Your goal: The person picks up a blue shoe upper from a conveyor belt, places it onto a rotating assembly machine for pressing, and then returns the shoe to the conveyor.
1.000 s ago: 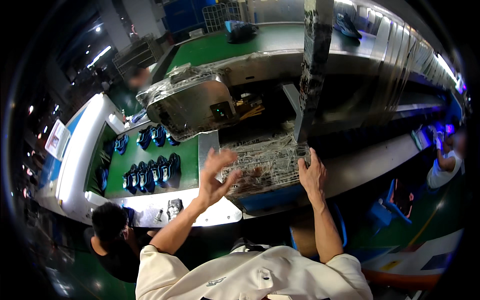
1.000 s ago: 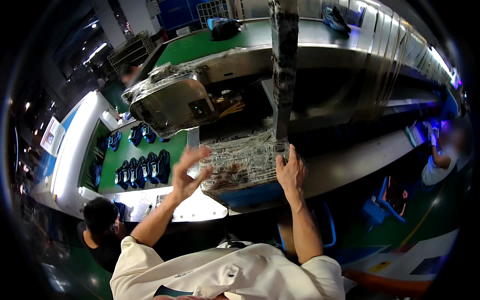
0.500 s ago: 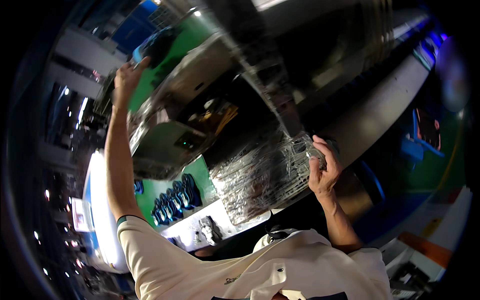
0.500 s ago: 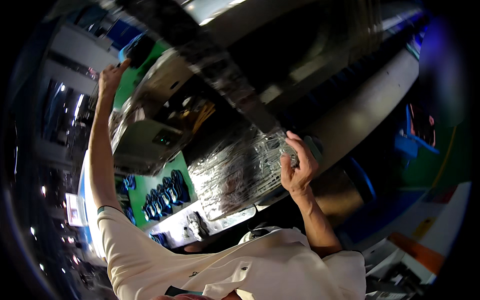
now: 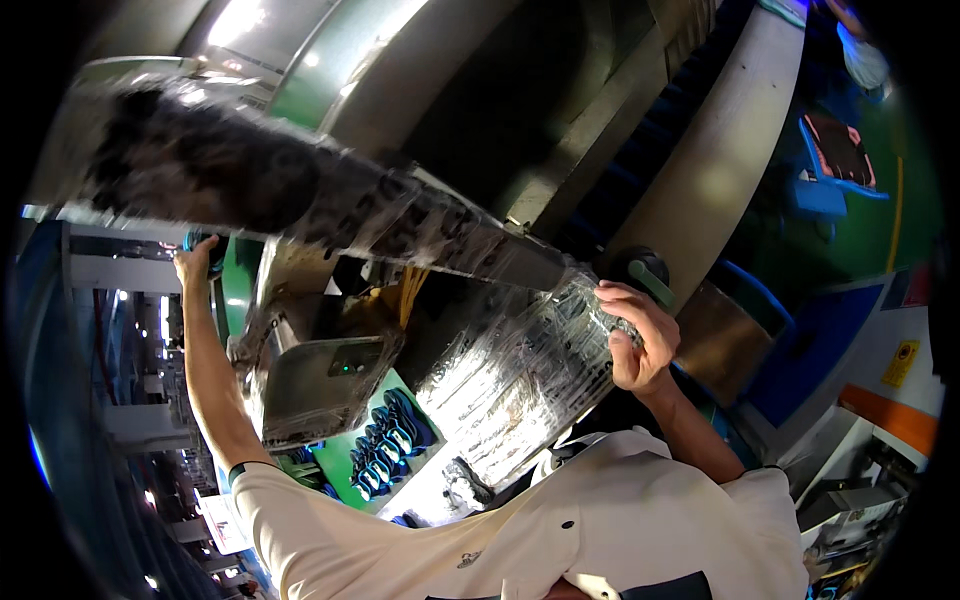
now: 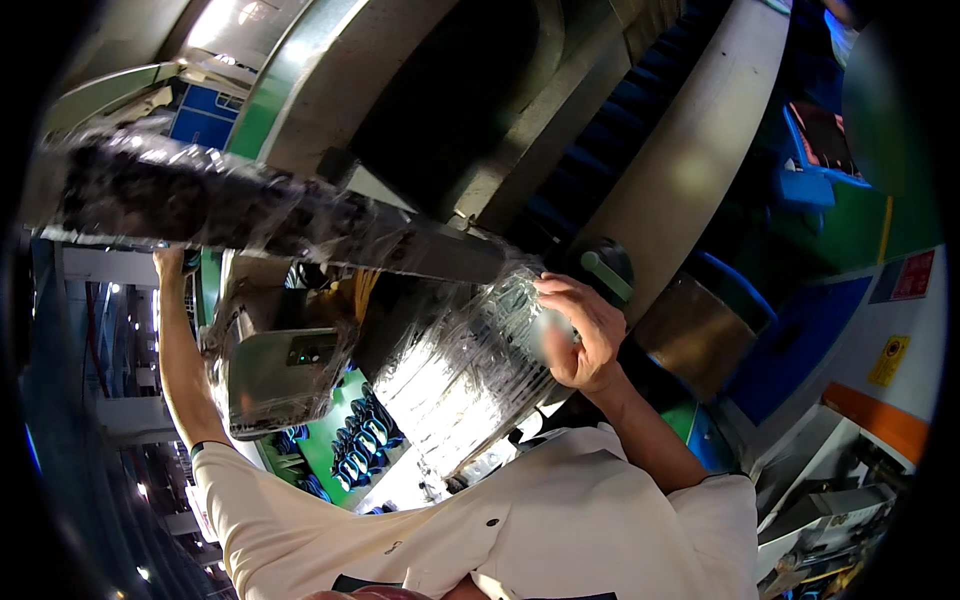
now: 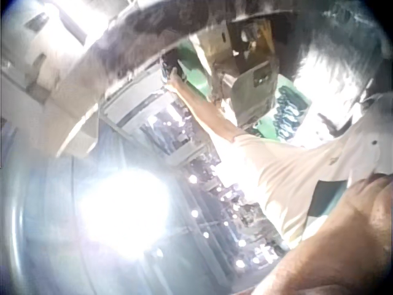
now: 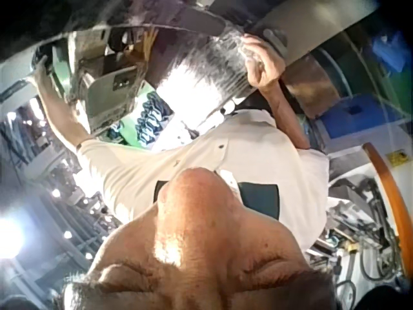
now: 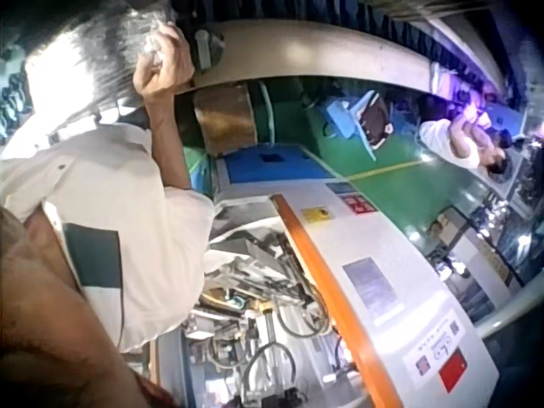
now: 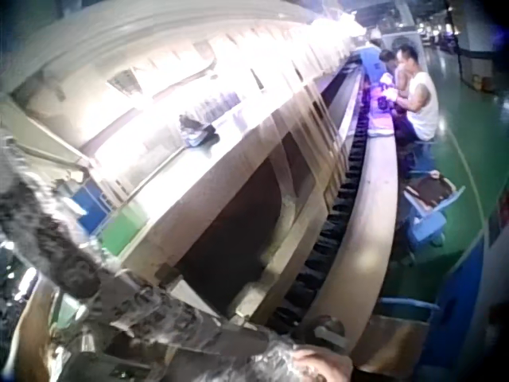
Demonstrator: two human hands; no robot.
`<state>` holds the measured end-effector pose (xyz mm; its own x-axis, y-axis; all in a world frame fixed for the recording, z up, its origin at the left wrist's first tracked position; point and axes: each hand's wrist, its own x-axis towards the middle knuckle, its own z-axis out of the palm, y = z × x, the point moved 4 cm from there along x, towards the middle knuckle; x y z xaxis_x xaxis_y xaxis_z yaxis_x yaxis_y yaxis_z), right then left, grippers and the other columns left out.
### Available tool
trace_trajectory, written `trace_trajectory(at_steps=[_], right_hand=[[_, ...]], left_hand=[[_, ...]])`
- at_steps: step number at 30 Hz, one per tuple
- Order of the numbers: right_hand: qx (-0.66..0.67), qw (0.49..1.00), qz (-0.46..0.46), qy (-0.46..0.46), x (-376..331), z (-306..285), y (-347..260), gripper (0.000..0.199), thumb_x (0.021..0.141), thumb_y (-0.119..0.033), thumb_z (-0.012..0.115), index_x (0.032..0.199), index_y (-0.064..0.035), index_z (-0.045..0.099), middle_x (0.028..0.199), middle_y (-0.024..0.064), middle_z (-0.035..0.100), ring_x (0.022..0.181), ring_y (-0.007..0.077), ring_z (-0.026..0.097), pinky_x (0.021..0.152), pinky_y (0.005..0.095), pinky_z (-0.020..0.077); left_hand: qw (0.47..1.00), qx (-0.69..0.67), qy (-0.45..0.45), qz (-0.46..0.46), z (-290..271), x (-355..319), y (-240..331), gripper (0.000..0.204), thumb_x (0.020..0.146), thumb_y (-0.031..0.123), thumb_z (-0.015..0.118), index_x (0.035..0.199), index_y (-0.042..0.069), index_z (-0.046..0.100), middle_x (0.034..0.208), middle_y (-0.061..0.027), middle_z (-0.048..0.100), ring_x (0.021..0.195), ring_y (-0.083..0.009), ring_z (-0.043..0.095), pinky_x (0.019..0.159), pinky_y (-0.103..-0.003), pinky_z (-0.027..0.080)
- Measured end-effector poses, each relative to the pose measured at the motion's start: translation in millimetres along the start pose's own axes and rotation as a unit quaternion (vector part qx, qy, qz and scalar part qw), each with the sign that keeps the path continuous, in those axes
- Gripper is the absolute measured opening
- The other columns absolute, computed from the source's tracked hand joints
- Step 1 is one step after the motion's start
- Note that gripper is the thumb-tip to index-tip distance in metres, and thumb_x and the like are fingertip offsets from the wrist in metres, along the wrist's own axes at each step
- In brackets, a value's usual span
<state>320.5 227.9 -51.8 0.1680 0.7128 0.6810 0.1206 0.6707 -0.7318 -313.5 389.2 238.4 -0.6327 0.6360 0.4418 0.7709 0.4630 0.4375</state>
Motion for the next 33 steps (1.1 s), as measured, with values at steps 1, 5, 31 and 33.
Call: trace_trajectory(at_steps=[1, 5, 31, 33], right_hand=[[0.0, 1.0, -0.009, 0.0, 2, 0, 0, 0.017, 0.078, -0.003, 0.056, 0.091, 0.0072, 0.062, 0.093, 0.0205, 0.067, 0.087, 0.035, 0.068, 0.078, 0.0372, 0.0546], [0.0, 0.999, -0.031, 0.004, 2, 1, -1, 0.023, 0.087, -0.015, 0.058, 0.093, 0.0065, 0.061, 0.094, 0.0202, 0.066, 0.087, 0.0346, 0.067, 0.078, 0.0364, 0.0537], [-0.043, 0.981, 0.05, -0.184, -46, 32, -103, 0.085, 0.066, -0.018, 0.082, 0.135, 0.003, 0.037, 0.125, 0.0259, 0.053, 0.113, 0.0418, 0.054, 0.096, 0.044, 0.0455], [-0.081, 0.97, 0.036, -0.224, -40, 30, -102, 0.087, 0.068, -0.017, 0.081, 0.139, 0.0011, 0.035, 0.127, 0.0243, 0.053, 0.116, 0.0411, 0.053, 0.099, 0.0423, 0.044]], left_hand=[[1.0, -0.002, -0.007, -0.012, -20, -15, 19, 0.062, 0.064, 0.026, 0.084, 0.103, -0.016, 0.061, 0.097, -0.0223, 0.065, 0.079, -0.0332, 0.067, 0.055, -0.043, 0.061], [0.99, -0.138, 0.005, 0.026, -108, -41, 52, 0.05, 0.072, 0.031, 0.079, 0.093, -0.012, 0.066, 0.091, -0.0206, 0.067, 0.065, -0.0277, 0.068, 0.047, -0.036, 0.06], [0.817, -0.411, -0.354, 0.193, 65, -482, 100, 0.058, 0.1, 0.036, 0.048, 0.14, -0.005, 0.039, 0.137, -0.0191, 0.049, 0.124, -0.0211, 0.046, 0.104, -0.031, 0.036], [0.82, -0.399, -0.352, 0.211, 48, -504, 88, 0.059, 0.1, 0.034, 0.047, 0.143, -0.004, 0.034, 0.143, -0.0206, 0.042, 0.13, -0.026, 0.042, 0.108, -0.032, 0.032]])
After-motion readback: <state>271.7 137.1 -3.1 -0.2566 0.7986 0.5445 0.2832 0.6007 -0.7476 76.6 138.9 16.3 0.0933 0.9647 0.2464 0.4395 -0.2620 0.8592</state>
